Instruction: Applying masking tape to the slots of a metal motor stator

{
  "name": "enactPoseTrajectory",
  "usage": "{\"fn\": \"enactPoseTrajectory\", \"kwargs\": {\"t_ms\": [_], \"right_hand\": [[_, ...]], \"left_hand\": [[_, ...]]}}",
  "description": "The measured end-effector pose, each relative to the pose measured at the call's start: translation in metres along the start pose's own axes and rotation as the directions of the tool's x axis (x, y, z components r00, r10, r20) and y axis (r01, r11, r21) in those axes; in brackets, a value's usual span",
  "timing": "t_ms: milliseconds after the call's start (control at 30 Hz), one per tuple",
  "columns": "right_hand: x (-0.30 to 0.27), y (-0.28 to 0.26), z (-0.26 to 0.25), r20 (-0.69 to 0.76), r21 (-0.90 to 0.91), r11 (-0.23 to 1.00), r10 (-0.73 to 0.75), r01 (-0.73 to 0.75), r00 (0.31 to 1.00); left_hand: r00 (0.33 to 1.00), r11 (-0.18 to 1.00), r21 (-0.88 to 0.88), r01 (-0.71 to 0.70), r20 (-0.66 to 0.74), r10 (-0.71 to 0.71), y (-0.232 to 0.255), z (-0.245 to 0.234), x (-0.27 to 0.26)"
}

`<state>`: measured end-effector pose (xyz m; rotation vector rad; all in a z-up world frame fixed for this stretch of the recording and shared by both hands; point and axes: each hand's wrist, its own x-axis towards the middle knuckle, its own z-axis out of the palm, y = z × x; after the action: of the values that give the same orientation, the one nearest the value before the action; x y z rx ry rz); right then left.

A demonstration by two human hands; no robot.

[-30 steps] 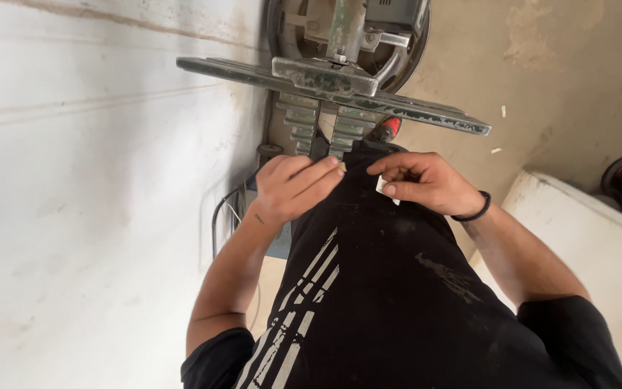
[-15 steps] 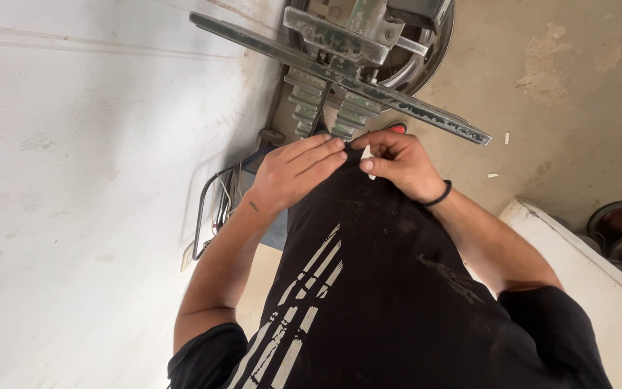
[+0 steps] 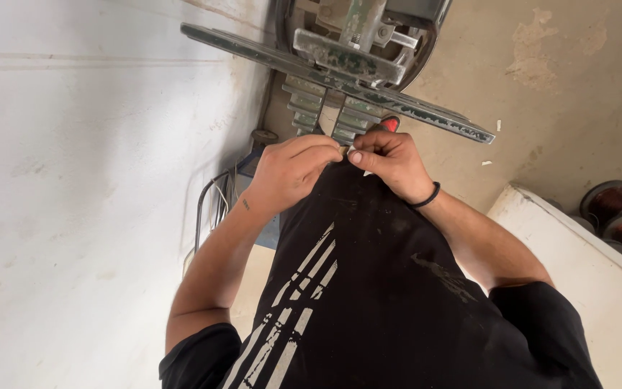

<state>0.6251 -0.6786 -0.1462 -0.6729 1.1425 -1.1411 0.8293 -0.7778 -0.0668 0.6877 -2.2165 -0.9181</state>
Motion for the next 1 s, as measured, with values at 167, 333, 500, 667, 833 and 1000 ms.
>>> {"fn": "enactPoseTrajectory", "kwargs": {"t_ms": [167,333,500,667,833,1000], "right_hand": [[-0.001,0.007,0.002,-0.06,-0.032,0.999,-0.016,0.014,0.998],[-0.002,0.007,0.005,-0.104,-0.055,0.997,-0.064,0.058,0.993],[-0.001,0.02,0.001,-0.13,-0.047,0.997,-0.061,0.055,0.99],[-0.002,0.02,0.007,-0.175,0.022,0.999,-0.025,0.029,0.984],[-0.002,0.024,0.006,-0.18,-0.034,0.998,-0.059,0.054,0.982],[-0.003,0.019,0.009,-0.173,-0.075,0.993,-0.105,0.093,0.979]], "left_hand": [[0.996,0.969,0.231,-0.085,0.043,0.077,0.011,-0.003,0.006],[0.988,0.932,0.329,-0.152,0.062,0.139,0.006,0.002,-0.002],[0.967,0.835,0.52,-0.179,-0.065,0.247,-0.005,0.002,-0.011],[0.955,0.809,0.536,-0.242,-0.015,0.295,-0.01,-0.011,0.0],[0.961,0.794,0.556,-0.245,0.029,0.276,-0.014,-0.014,0.001],[0.94,0.774,0.566,-0.284,0.004,0.342,-0.024,-0.013,-0.003]]}}
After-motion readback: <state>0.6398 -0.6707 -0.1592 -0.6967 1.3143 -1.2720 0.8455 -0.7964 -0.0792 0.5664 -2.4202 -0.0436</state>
